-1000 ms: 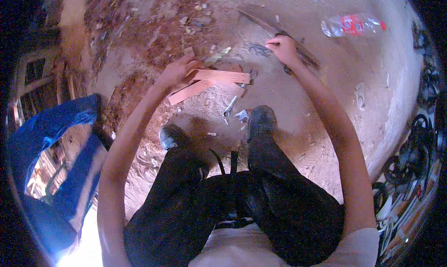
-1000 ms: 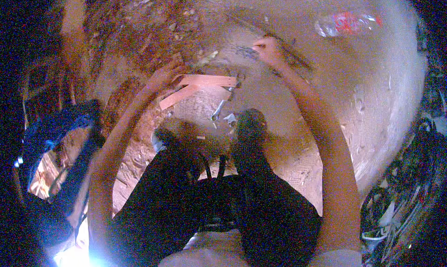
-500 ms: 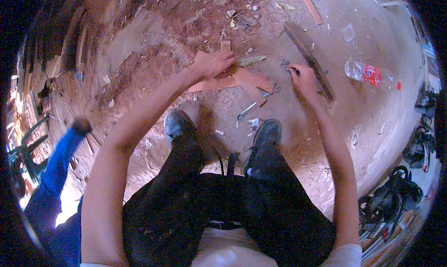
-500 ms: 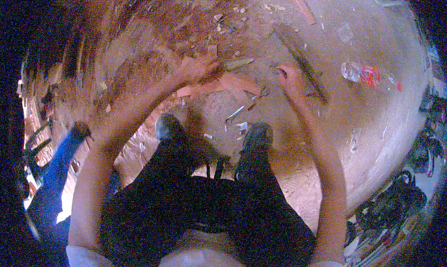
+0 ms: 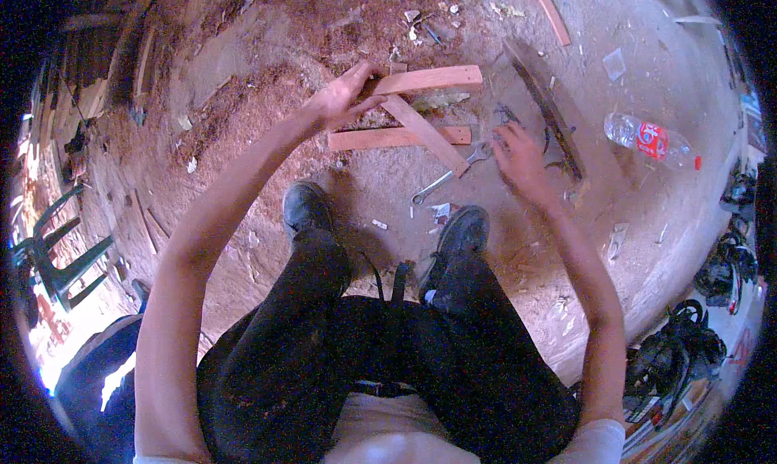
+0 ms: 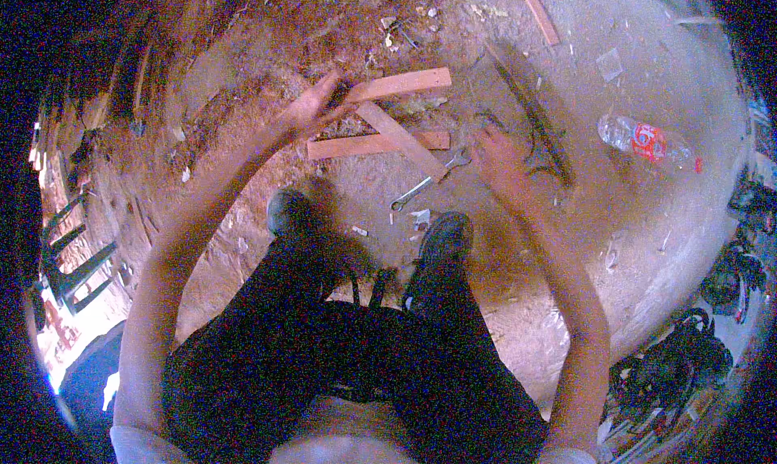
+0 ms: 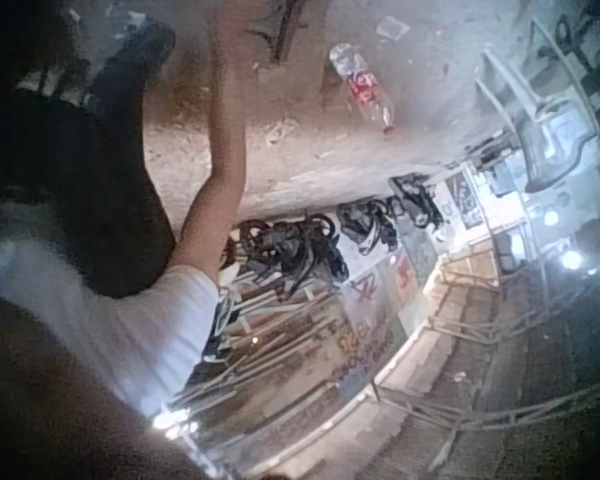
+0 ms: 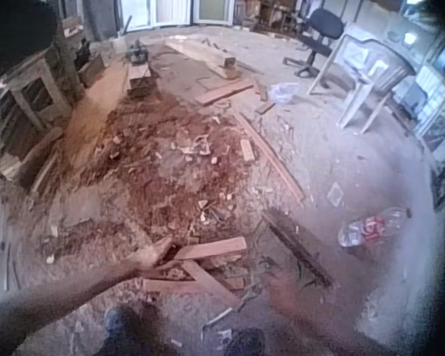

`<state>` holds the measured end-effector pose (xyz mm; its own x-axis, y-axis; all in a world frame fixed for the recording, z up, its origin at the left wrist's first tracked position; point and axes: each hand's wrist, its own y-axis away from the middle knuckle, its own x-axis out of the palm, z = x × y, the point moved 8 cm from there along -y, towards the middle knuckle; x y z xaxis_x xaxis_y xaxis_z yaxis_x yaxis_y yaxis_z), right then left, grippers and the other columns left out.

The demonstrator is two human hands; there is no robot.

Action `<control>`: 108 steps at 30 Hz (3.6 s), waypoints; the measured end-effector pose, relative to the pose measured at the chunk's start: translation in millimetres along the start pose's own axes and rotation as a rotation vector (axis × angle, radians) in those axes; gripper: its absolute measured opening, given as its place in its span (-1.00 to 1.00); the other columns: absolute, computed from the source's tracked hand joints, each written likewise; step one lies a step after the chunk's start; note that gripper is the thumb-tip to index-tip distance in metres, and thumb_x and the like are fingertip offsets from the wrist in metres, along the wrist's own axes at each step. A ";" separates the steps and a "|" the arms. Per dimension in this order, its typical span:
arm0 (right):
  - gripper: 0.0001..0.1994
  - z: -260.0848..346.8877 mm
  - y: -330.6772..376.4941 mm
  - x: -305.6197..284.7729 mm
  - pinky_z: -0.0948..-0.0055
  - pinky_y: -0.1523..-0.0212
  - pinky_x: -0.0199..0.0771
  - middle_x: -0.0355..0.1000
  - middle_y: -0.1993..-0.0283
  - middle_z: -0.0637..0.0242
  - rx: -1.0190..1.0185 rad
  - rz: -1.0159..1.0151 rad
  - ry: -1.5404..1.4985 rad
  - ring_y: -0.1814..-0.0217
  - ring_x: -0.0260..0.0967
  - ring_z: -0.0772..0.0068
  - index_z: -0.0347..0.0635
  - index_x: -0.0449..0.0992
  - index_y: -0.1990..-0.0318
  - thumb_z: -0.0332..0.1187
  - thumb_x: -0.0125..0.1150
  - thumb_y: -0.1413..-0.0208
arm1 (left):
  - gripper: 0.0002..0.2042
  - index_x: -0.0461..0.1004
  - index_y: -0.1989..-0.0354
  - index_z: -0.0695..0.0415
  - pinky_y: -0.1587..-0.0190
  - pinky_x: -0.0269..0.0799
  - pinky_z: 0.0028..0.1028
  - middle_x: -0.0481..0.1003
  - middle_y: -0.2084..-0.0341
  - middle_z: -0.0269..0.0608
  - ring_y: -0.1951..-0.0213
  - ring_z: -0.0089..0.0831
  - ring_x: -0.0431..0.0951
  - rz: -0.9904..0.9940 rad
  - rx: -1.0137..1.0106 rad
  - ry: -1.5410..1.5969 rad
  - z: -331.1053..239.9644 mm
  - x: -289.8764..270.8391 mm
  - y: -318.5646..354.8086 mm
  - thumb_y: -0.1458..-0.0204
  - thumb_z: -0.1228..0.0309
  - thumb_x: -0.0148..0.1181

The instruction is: The person assembles pieces of wood into a rectangular frame by hand, aligning the joints and pressing them together.

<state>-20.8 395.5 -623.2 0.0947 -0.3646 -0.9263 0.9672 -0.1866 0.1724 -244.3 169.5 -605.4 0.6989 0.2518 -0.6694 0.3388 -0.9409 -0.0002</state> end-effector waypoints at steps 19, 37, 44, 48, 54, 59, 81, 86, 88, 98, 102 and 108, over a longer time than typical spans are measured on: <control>-0.51 85.8 -16.9 22.4 0.14 -0.09 0.19 0.27 -0.05 0.12 -0.097 -0.015 -0.172 -0.12 0.19 0.03 -0.16 0.35 -0.03 -0.44 0.22 0.16 | -0.49 0.22 -0.10 0.19 0.22 0.49 -0.50 0.50 0.20 -0.16 0.23 -0.46 0.55 0.328 -0.598 1.088 -5.1 31.5 -5.0 -0.13 0.07 0.06; -0.57 71.9 -35.0 1.1 0.22 -0.09 0.27 0.36 -0.02 0.22 0.215 -0.110 -1.229 -0.06 0.31 0.23 -0.21 0.26 -0.16 -0.29 0.07 -0.16 | -0.51 0.32 -0.02 0.16 -0.03 0.32 -0.39 0.43 0.21 -0.22 0.12 -0.34 0.43 0.199 -0.508 0.889 -47.6 17.4 -15.3 0.01 0.15 0.26; -0.69 87.5 -20.4 33.2 0.33 0.03 0.35 0.40 0.11 0.26 0.570 0.047 -2.016 0.06 0.36 0.34 -0.26 0.36 0.04 -0.24 0.04 -0.17 | -0.53 0.40 0.14 0.19 0.12 0.38 -0.25 0.49 0.26 -0.01 0.21 -0.18 0.49 0.345 -0.246 0.285 -73.2 70.8 -24.4 -0.02 -0.01 0.16; -0.79 64.5 -3.2 60.5 0.38 0.16 0.37 0.39 0.29 0.35 0.810 -0.046 -2.001 0.22 0.35 0.41 -0.20 0.37 0.15 -0.31 0.10 -0.13 | -0.58 0.34 0.18 0.22 0.23 0.46 -0.22 0.50 0.35 -0.05 0.30 -0.12 0.55 0.291 -0.024 0.234 -62.7 89.8 -34.8 0.04 0.13 0.23; -0.72 54.8 12.0 30.9 0.46 0.30 0.40 0.35 0.33 0.35 0.769 -0.055 -1.454 0.35 0.35 0.49 -0.24 0.34 0.11 -0.37 0.23 -0.06 | -0.44 0.24 -0.01 0.11 0.16 0.48 -0.12 0.28 0.08 -0.06 -0.02 -0.07 0.34 0.038 0.068 -0.439 -48.8 91.1 -10.3 0.17 0.21 0.29; -0.69 50.3 7.5 28.0 0.47 0.39 0.41 0.39 0.37 0.36 0.632 -0.142 -1.253 0.43 0.38 0.48 -0.22 0.36 0.11 -0.36 0.27 -0.03 | -0.43 0.24 -0.03 0.08 0.17 0.49 -0.13 0.29 0.08 -0.06 -0.03 -0.05 0.33 0.113 0.089 -0.432 -18.6 116.5 -0.2 0.19 0.23 0.28; -0.71 86.4 45.7 94.6 0.21 0.13 0.48 0.38 0.16 0.20 0.794 0.035 -1.739 0.17 0.44 0.17 -0.23 0.28 0.00 -0.36 -0.14 -0.13 | -0.47 0.22 -0.03 0.17 0.14 0.46 -0.10 0.29 0.08 -0.01 0.00 0.02 0.37 0.162 0.089 -0.289 -26.3 93.8 1.0 0.16 0.33 0.23; -0.74 90.6 51.1 104.5 0.34 0.25 0.46 0.41 0.22 0.36 0.832 0.003 -1.682 0.19 0.39 0.37 -0.14 0.37 0.09 -0.28 0.01 -0.08 | -0.50 0.23 -0.01 0.16 0.09 0.47 -0.18 0.28 0.03 0.00 0.00 -0.01 0.39 0.188 0.120 -0.394 -18.6 86.7 -6.0 0.16 0.36 0.20; -0.75 93.1 50.7 100.6 0.35 0.23 0.44 0.39 0.24 0.34 0.829 -0.011 -1.694 0.20 0.39 0.37 -0.15 0.35 0.09 -0.28 0.03 -0.10 | -0.47 0.25 0.06 0.19 0.07 0.47 -0.20 0.31 0.09 -0.05 0.00 -0.06 0.39 0.129 0.143 -0.421 -19.2 77.0 -12.1 0.25 0.35 0.30; -0.75 78.6 28.2 79.2 0.56 0.66 0.24 0.28 0.40 0.42 0.778 0.006 -1.437 0.64 0.17 0.64 -0.15 0.33 0.17 -0.27 0.18 -0.07 | -0.38 0.26 -0.04 0.03 -0.08 0.34 -0.20 0.28 -0.02 -0.16 -0.10 -0.15 0.31 0.015 0.175 -0.544 3.2 45.4 -21.8 0.29 0.31 0.35; -0.68 55.2 13.9 72.4 0.58 0.54 0.32 0.34 0.33 0.37 0.646 -0.010 -1.232 0.53 0.29 0.61 -0.20 0.36 0.09 -0.27 0.21 -0.04 | -0.40 0.28 -0.05 0.03 -0.08 0.32 -0.20 0.27 -0.03 -0.15 -0.12 -0.16 0.30 0.032 0.167 -0.561 2.0 49.7 -24.6 0.27 0.31 0.33; -0.61 42.3 2.5 44.6 0.48 0.11 0.39 0.41 0.18 0.27 0.370 -0.200 -0.678 0.14 0.38 0.45 -0.31 0.32 -0.04 -0.40 0.16 -0.05 | -0.47 0.30 -0.04 0.08 -0.04 0.35 -0.23 0.31 0.01 -0.10 -0.05 -0.18 0.36 0.022 0.328 -0.620 -19.9 55.3 -18.8 0.16 0.25 0.27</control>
<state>-24.2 340.2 -649.9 -0.3517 -0.7453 -0.5664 0.7982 -0.5549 0.2346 -199.5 205.6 -627.7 0.1823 0.1483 -0.9720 0.0535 -0.9886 -0.1408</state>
